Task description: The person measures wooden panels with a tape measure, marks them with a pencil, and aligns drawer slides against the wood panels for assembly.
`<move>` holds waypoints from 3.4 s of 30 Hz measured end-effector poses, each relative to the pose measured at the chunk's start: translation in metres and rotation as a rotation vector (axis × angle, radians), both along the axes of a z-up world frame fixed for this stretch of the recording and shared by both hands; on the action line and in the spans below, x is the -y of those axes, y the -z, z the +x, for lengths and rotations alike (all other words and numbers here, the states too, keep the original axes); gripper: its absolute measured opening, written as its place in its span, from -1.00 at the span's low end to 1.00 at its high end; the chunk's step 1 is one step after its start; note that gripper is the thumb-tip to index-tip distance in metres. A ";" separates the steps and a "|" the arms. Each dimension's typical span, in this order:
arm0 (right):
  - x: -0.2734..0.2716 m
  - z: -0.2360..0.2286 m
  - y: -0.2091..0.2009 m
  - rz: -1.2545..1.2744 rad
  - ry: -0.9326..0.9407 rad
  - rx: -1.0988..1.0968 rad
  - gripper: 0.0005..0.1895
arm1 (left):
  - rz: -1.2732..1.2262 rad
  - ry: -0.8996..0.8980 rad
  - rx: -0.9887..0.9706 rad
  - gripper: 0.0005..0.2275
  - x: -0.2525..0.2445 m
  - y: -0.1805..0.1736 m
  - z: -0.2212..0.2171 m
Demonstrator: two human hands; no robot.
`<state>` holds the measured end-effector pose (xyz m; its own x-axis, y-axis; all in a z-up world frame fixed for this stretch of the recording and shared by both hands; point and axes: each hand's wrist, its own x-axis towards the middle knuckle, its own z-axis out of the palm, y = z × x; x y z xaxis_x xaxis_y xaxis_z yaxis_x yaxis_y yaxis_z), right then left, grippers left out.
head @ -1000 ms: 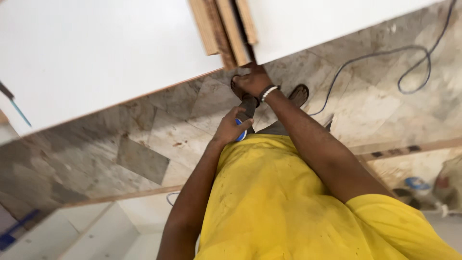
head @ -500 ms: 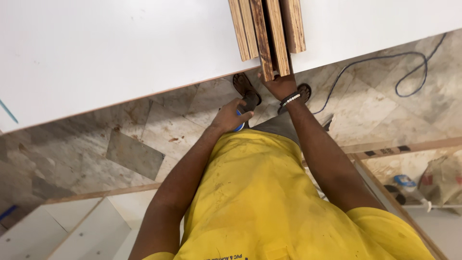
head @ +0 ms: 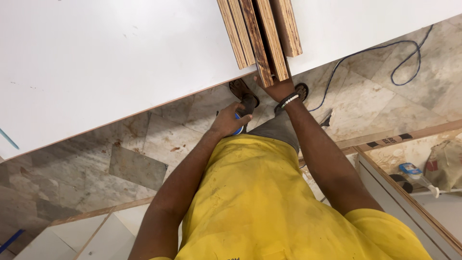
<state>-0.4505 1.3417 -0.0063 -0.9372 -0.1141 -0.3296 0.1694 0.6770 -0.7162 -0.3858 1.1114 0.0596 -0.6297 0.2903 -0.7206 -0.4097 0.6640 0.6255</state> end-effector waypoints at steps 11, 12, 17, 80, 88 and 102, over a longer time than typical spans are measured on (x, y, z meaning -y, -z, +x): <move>-0.003 -0.016 -0.018 0.036 -0.102 0.182 -0.44 | 0.016 0.021 -0.006 -0.38 -0.010 -0.001 -0.001; -0.003 -0.013 -0.018 0.016 -0.078 0.205 -0.43 | 0.024 0.030 -0.006 -0.38 -0.013 -0.002 0.001; -0.008 -0.008 0.004 -0.005 -0.007 0.052 -0.32 | 0.012 0.021 0.001 -0.37 -0.019 -0.008 0.002; 0.124 0.271 -0.016 -0.077 -0.626 0.498 -0.53 | -0.111 -0.757 -0.426 -0.44 -0.003 0.020 0.393; 0.356 0.347 -0.089 -0.581 -0.621 0.768 -0.52 | 0.285 -1.072 -0.334 -0.64 0.208 0.005 0.549; 0.766 0.395 -0.059 -0.504 -0.964 0.761 -0.38 | -0.093 -1.576 -0.581 -0.69 0.481 -0.005 0.597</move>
